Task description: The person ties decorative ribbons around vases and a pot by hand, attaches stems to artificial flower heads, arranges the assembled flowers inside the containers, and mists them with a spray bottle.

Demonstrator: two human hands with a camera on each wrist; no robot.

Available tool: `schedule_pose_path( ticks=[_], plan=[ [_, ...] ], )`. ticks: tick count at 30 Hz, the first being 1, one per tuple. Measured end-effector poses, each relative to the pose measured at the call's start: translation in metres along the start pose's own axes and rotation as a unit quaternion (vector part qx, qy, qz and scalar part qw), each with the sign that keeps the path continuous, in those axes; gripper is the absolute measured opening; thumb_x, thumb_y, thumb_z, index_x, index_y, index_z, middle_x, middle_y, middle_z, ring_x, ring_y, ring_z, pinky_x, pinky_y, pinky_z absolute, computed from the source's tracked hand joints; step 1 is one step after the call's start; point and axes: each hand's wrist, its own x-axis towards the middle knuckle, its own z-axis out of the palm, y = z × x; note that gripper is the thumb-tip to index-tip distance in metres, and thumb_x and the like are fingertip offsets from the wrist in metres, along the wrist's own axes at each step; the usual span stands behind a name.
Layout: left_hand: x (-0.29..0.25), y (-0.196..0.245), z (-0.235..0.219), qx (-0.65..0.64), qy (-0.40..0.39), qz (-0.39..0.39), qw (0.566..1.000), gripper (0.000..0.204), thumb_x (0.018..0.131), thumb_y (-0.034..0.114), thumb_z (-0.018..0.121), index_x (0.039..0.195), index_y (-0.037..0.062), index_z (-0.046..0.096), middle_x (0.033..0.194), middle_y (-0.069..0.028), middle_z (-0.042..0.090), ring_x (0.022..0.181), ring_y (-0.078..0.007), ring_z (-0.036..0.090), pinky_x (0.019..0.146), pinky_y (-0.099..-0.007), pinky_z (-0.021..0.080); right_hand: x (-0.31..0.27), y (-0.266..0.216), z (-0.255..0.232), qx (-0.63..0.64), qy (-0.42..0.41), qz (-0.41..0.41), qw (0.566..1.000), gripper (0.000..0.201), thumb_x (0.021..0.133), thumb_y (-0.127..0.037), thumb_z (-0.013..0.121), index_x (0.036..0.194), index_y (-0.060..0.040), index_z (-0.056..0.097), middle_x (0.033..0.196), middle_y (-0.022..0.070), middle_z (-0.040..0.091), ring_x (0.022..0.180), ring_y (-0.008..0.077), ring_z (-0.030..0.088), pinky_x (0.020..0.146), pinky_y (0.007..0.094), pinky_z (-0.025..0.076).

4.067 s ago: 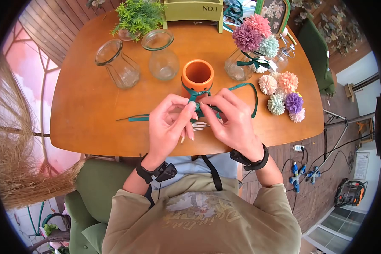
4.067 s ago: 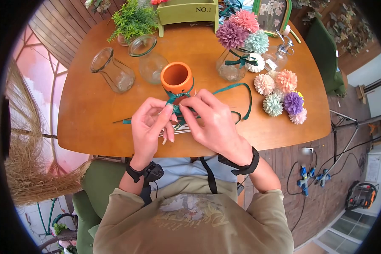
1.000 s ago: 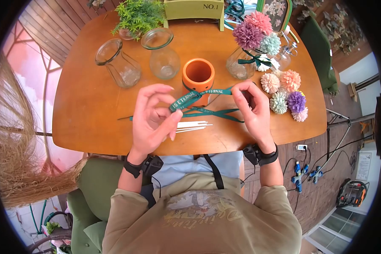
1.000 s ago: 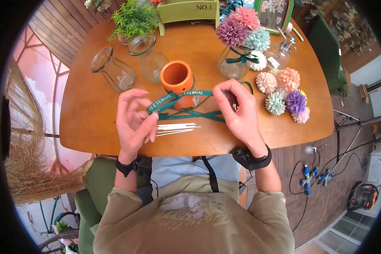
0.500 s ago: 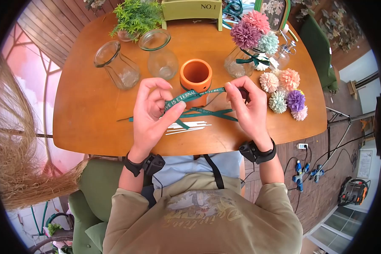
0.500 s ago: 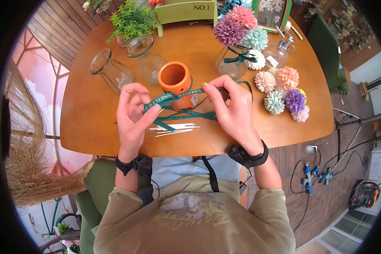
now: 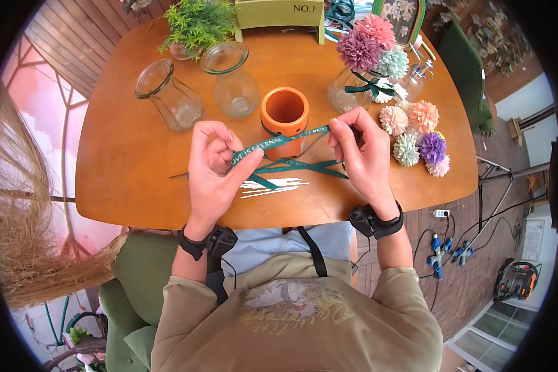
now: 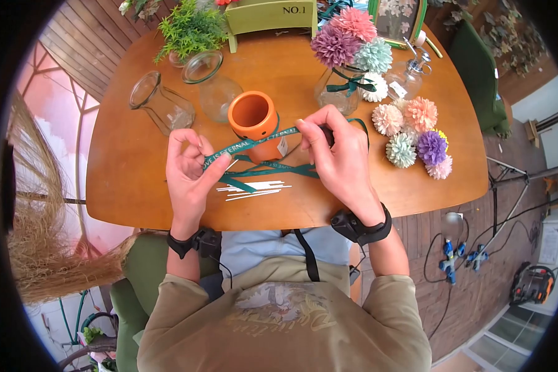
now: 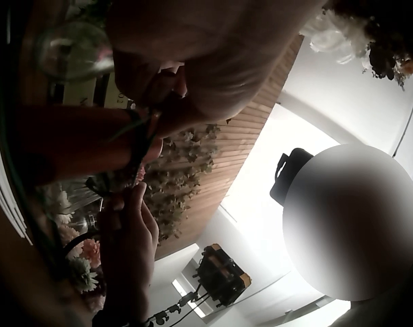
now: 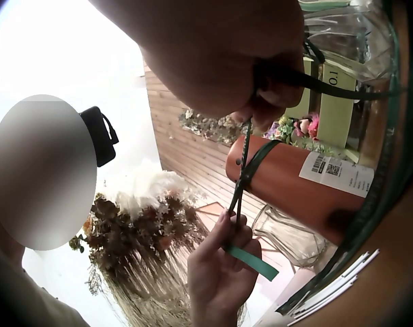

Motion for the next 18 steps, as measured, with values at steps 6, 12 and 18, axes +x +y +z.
schedule_pose_path(
  ticks=[6,12,18],
  plan=[
    [0.0003,-0.0003,-0.003,0.026,-0.006,0.002,1.0,0.044,0.091,-0.012,0.072,0.114,0.0077,0.04,0.082,-0.0004,0.054,0.071,-0.003,0.051,0.063,-0.0192,0.042,0.001,0.0001,-0.0009,-0.012,0.001,0.001,1.0,0.015,0.103,-0.011,0.065,0.092,-0.0007,0.063,0.065,0.0005,0.064,0.052,0.0062,0.056,0.048,0.0246,0.041],
    [0.0011,-0.0021,-0.0053,0.012,-0.002,-0.004,1.0,0.045,0.09,-0.011,0.073,0.113,0.0083,0.039,0.081,0.0003,0.053,0.071,-0.002,0.051,0.062,-0.0187,0.041,0.0007,-0.0006,-0.0011,-0.002,0.005,0.01,1.0,0.015,0.103,-0.011,0.065,0.092,-0.0007,0.062,0.066,0.0009,0.064,0.053,0.0061,0.056,0.048,0.0245,0.041],
    [-0.007,0.0019,-0.0052,-0.01,-0.009,-0.051,0.999,0.045,0.092,-0.008,0.072,0.126,0.0044,0.045,0.085,-0.0014,0.057,0.066,-0.0023,0.052,0.058,-0.0179,0.04,-0.003,0.0012,-0.0095,-0.033,-0.035,0.002,0.999,0.014,0.101,-0.011,0.068,0.093,0.0003,0.064,0.067,0.0024,0.065,0.057,0.0073,0.059,0.052,0.0249,0.044]
  ],
)
